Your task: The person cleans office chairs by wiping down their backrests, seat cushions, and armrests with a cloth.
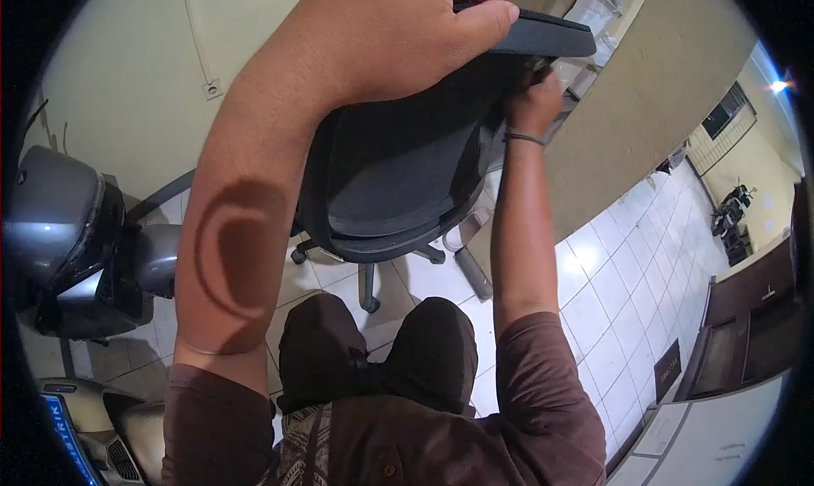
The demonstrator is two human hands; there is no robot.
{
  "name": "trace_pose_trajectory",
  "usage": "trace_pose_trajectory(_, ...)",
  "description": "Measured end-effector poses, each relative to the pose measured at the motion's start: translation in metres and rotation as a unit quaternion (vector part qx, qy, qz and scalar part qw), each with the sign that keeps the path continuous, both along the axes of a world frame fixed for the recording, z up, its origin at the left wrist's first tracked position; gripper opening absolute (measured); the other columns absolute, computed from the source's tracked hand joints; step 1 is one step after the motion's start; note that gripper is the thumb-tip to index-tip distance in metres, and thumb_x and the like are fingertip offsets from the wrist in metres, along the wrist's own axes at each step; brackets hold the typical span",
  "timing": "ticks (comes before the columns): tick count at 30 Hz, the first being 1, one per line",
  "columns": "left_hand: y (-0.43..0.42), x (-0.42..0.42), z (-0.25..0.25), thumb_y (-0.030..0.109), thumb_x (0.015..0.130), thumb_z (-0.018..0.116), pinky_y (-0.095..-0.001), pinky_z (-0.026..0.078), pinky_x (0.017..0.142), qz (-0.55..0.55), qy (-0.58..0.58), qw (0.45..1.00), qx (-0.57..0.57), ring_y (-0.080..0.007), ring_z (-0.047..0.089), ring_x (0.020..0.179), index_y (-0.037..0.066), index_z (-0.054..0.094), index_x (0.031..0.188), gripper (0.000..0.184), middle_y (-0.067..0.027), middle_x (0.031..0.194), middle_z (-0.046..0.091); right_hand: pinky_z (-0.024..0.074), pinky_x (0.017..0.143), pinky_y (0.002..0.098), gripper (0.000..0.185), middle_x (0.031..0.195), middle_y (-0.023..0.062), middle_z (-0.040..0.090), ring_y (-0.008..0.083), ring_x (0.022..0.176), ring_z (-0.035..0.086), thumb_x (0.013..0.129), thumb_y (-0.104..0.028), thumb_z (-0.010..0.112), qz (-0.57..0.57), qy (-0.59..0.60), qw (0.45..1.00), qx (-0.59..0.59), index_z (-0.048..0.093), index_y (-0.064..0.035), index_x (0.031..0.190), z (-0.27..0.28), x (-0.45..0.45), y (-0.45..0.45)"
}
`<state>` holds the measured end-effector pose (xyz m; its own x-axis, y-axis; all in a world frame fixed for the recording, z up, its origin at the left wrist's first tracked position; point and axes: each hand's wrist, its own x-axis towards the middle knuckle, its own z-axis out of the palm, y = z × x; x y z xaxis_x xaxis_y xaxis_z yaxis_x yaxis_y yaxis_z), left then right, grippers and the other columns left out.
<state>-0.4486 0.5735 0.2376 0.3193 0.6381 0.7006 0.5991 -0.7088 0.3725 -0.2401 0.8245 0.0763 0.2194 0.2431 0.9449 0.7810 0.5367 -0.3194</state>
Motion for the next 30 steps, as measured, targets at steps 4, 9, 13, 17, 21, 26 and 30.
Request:
trace_pose_trajectory(4, 0.0, -0.004, 0.008, 0.026, 0.085, 0.057, -0.0359, 0.048, 0.063, 0.003, 0.006, 0.999, -0.041, -0.0281, 0.061, 0.063, -0.003, 0.069, 0.09, 0.032, -0.0201, 0.074, 0.066, 0.0496, 0.073, 0.0491, 0.011, 0.085, 0.0266, 0.063, 0.0445, 0.081, 0.061, 0.08, -0.007, 0.058, -0.041, -0.121, 0.956, -0.265, 0.065, 0.0006, 0.084, -0.108, 0.011, 0.062)
trace_pose_trajectory(9, 0.028, -0.004, -0.002, 0.026, 0.085, 0.055, -0.0386, 0.049, 0.066, 0.036, 0.029, 0.999, 0.001, -0.0339, 0.063, 0.069, -0.003, 0.069, 0.09, 0.033, -0.0223, 0.078, 0.066, 0.0505, 0.072, 0.0486, 0.018, 0.088, 0.0267, 0.065, 0.0427, 0.082, 0.064, 0.08, -0.012, 0.059, -0.035, -0.274, 0.887, -0.37, 0.068, 0.0015, 0.089, -0.124, 0.046, 0.041)
trace_pose_trajectory(13, 0.01, -0.006, -0.001, 0.026, 0.085, 0.055, -0.0399, 0.049, 0.067, 0.021, 0.055, 0.997, 0.047, -0.036, 0.063, 0.07, -0.003, 0.069, 0.089, 0.033, -0.0229, 0.078, 0.066, 0.0491, 0.066, 0.0457, 0.022, 0.078, 0.0237, 0.064, 0.04, 0.076, 0.064, 0.083, -0.021, 0.061, -0.06, -0.039, 0.98, -0.184, 0.067, -0.0001, 0.087, -0.024, 0.037, -0.022)
trace_pose_trajectory(17, 0.012, -0.005, 0.0, 0.026, 0.084, 0.054, -0.041, 0.049, 0.067, 0.014, 0.059, 0.997, 0.048, -0.0365, 0.062, 0.07, -0.004, 0.069, 0.087, 0.033, -0.0232, 0.077, 0.065, 0.0482, 0.066, 0.0447, 0.021, 0.08, 0.0232, 0.064, 0.0409, 0.076, 0.062, 0.086, -0.019, 0.059, 0.043, 0.045, 0.996, -0.06, 0.064, 0.0008, 0.091, 0.026, 0.015, -0.032)
trace_pose_trajectory(21, 0.023, 0.001, -0.001, 0.027, 0.084, 0.054, -0.0419, 0.049, 0.069, 0.058, 0.048, 0.997, 0.011, -0.0368, 0.063, 0.071, -0.003, 0.068, 0.086, 0.034, -0.0226, 0.077, 0.065, 0.0478, 0.07, 0.0472, 0.017, 0.084, 0.0263, 0.064, 0.0447, 0.08, 0.061, 0.087, -0.012, 0.054, -0.007, -0.026, 0.999, -0.043, 0.063, 0.002, 0.092, -0.009, -0.006, 0.013)
trace_pose_trajectory(26, 0.044, 0.003, -0.021, 0.034, 0.081, 0.051, -0.044, 0.052, 0.077, 0.105, 0.035, 0.986, 0.127, -0.0344, 0.066, 0.08, 0.009, 0.073, 0.085, 0.033, -0.0164, 0.08, 0.068, 0.0486, 0.076, 0.0507, 0.02, 0.09, 0.0286, 0.064, 0.0463, 0.087, 0.062, 0.084, -0.013, 0.057, 0.011, -0.081, 0.952, -0.295, 0.065, 0.0042, 0.089, -0.103, -0.002, 0.053)
trace_pose_trajectory(30, 0.045, 0.004, -0.021, 0.033, 0.085, 0.058, -0.0396, 0.051, 0.07, 0.115, 0.038, 0.986, 0.115, -0.0329, 0.065, 0.074, 0.006, 0.072, 0.09, 0.031, -0.0164, 0.082, 0.068, 0.0501, 0.077, 0.0489, 0.02, 0.09, 0.0265, 0.066, 0.0432, 0.086, 0.063, 0.08, -0.011, 0.059, -0.032, -0.242, 0.869, -0.43, 0.069, 0.0023, 0.091, -0.115, 0.04, 0.056)
